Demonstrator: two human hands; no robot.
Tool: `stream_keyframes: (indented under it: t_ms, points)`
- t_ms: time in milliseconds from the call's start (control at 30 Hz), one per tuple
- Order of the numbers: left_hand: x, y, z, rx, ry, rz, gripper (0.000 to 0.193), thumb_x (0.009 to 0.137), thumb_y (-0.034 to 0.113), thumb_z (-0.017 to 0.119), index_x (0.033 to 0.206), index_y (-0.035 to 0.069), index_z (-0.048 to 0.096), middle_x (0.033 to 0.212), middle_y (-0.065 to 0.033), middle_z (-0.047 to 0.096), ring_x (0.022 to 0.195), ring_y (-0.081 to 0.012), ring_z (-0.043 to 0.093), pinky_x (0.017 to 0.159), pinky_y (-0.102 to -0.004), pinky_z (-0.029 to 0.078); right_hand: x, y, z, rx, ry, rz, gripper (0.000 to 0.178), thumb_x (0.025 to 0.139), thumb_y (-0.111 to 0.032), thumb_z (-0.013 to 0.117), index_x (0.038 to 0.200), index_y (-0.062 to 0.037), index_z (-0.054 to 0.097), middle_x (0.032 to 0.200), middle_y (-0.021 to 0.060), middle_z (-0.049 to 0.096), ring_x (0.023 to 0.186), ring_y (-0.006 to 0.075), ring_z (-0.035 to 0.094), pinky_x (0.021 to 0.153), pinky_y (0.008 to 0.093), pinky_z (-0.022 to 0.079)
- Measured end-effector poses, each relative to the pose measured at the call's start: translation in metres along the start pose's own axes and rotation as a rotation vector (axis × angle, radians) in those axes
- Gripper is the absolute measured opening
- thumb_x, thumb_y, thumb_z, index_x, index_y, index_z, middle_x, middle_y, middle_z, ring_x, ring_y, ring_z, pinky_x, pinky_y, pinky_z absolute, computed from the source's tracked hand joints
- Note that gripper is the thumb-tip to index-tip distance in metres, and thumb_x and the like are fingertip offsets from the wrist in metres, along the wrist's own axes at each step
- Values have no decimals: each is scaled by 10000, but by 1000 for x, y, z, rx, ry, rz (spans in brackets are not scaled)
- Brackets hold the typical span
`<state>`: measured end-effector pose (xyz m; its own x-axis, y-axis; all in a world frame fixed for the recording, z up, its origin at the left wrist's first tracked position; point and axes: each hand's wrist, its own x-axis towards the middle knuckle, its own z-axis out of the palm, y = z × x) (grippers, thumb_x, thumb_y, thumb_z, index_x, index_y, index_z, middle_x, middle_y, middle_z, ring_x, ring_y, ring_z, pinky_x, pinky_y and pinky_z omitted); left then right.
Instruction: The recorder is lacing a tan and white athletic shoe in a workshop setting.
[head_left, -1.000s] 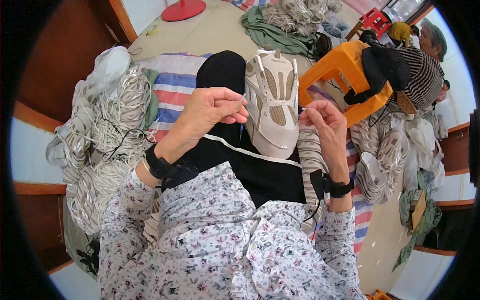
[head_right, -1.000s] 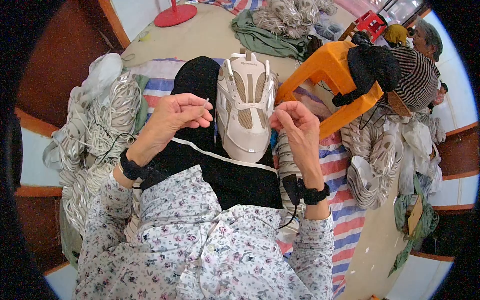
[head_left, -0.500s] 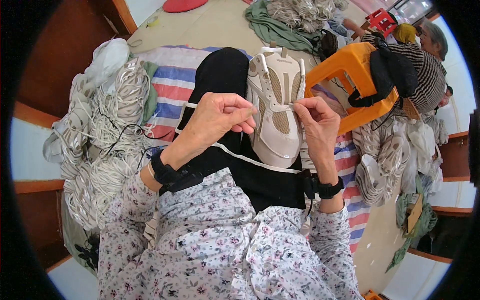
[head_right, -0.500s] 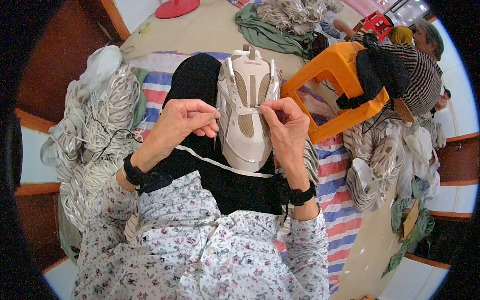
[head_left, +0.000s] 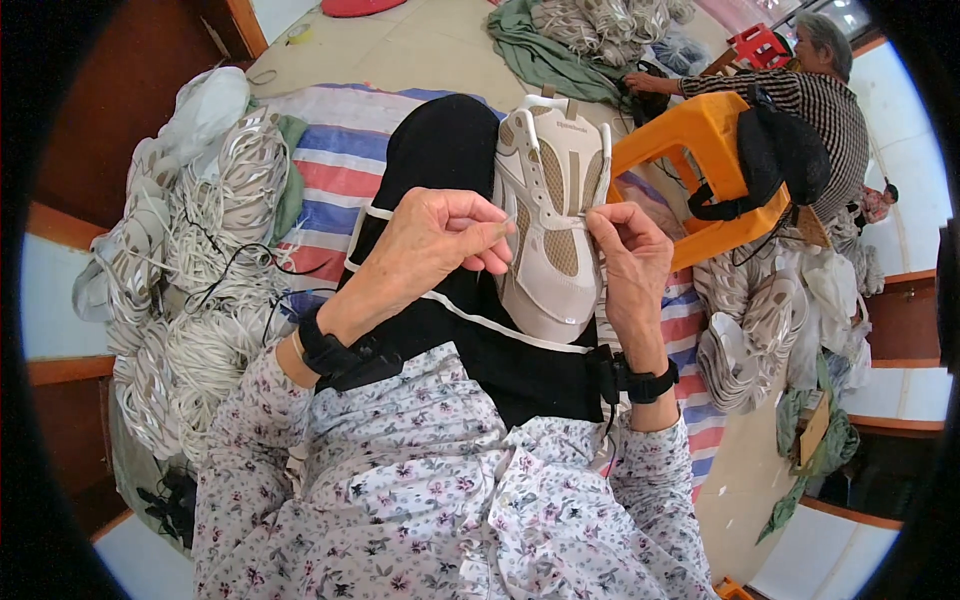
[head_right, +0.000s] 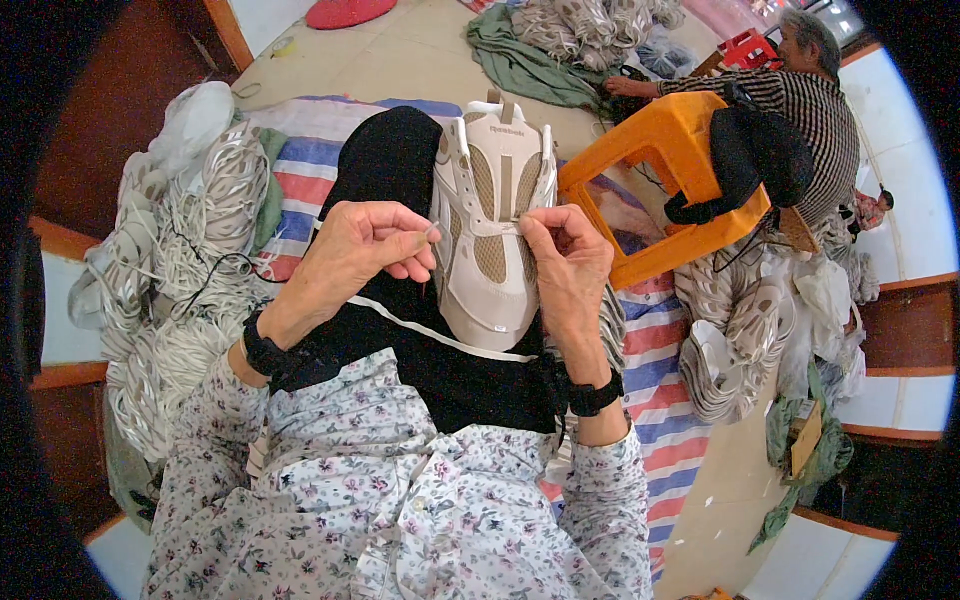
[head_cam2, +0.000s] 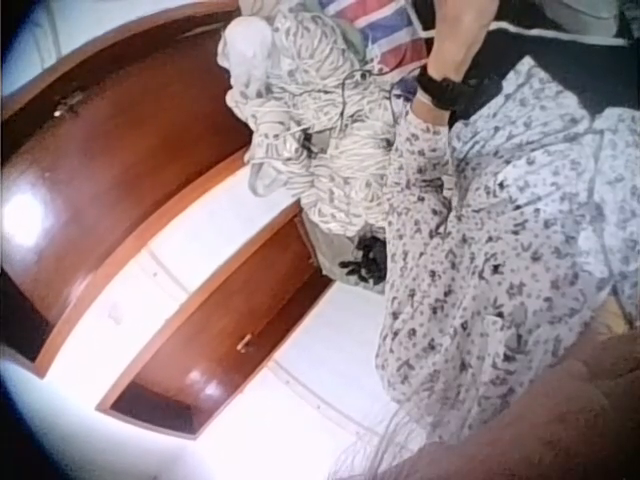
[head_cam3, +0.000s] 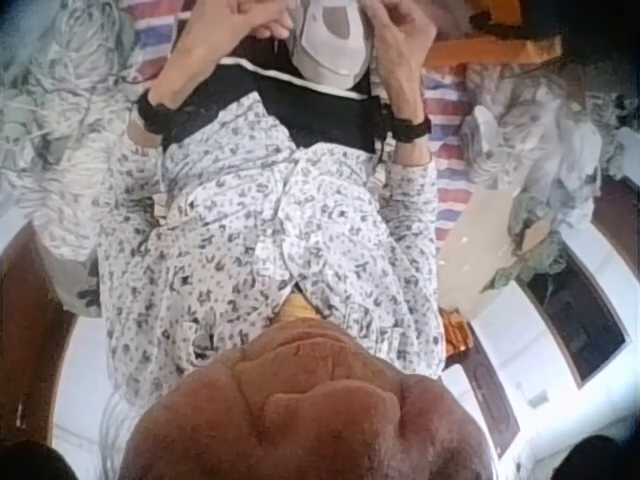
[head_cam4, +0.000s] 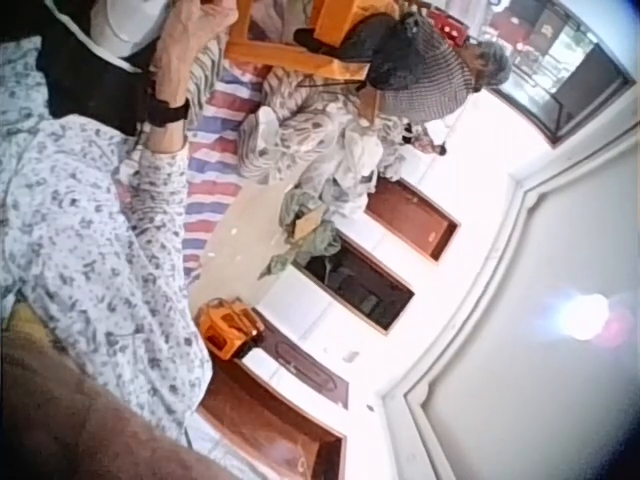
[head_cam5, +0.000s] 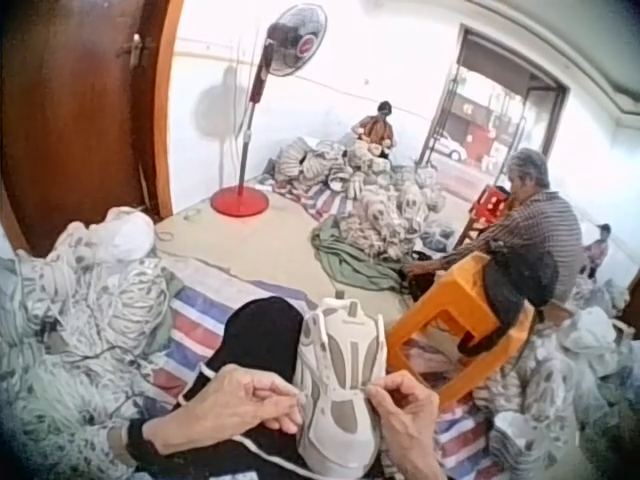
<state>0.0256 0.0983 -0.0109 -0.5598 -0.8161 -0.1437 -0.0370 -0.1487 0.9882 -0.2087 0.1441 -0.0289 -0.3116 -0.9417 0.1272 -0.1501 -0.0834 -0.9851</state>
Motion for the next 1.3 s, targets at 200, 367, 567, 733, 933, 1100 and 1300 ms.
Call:
stream_keyframes:
  t_ms: [200, 367, 567, 733, 933, 1100, 1300]
  points:
    - [3, 0, -2, -5, -3, -3, 236, 967, 197, 613, 1029, -18, 689, 855, -78, 715, 744, -106, 686, 655, -204, 525, 10, -3, 1, -2, -106, 38, 65, 891, -46, 682, 878, 17, 676, 820, -32, 586, 738, 46, 532, 681, 195, 428]
    - [15, 3, 5, -60, -20, 53, 222, 953, 159, 624, 1005, -50, 678, 808, -85, 718, 729, -119, 699, 631, -200, 534, 22, -6, -9, -3, -206, 87, 76, 886, -73, 691, 873, 2, 687, 806, -38, 597, 726, 47, 525, 674, 208, 432]
    - [11, 14, 0, 47, -15, 56, 218, 962, 160, 583, 1013, -28, 682, 840, -98, 717, 729, -125, 686, 653, -214, 536, 9, -1, -4, -74, -138, 16, 68, 877, -60, 685, 899, 4, 683, 795, -41, 646, 724, 42, 570, 625, 222, 469]
    - [8, 9, 3, -20, -2, 44, 211, 958, 122, 580, 1040, -50, 669, 869, -116, 720, 787, -149, 711, 686, -218, 548, 2, 3, -10, -307, -88, -146, 52, 874, 21, 653, 925, 30, 647, 797, 31, 647, 704, 90, 599, 624, 223, 480]
    - [5, 8, 0, -47, -4, 3, 198, 961, 130, 580, 1040, -39, 650, 889, -125, 717, 780, -153, 702, 703, -227, 548, 11, -10, -1, -429, -85, -325, 50, 819, 18, 645, 859, 37, 621, 761, 146, 612, 704, 257, 617, 641, 345, 481]
    - [9, 7, 0, -83, 1, -2, 191, 954, 128, 597, 1040, -34, 651, 873, -114, 718, 772, -142, 701, 693, -217, 545, 17, -13, 3, -360, -208, -365, 57, 824, -8, 648, 849, 37, 622, 779, 138, 616, 712, 258, 615, 645, 346, 478]
    - [11, -1, -6, -195, 43, 2, 221, 966, 148, 605, 1058, -48, 647, 891, -116, 719, 792, -140, 706, 709, -212, 549, 12, -36, -2, -779, -127, -726, 88, 803, -36, 658, 886, -13, 640, 847, 97, 579, 835, 269, 584, 735, 363, 452]
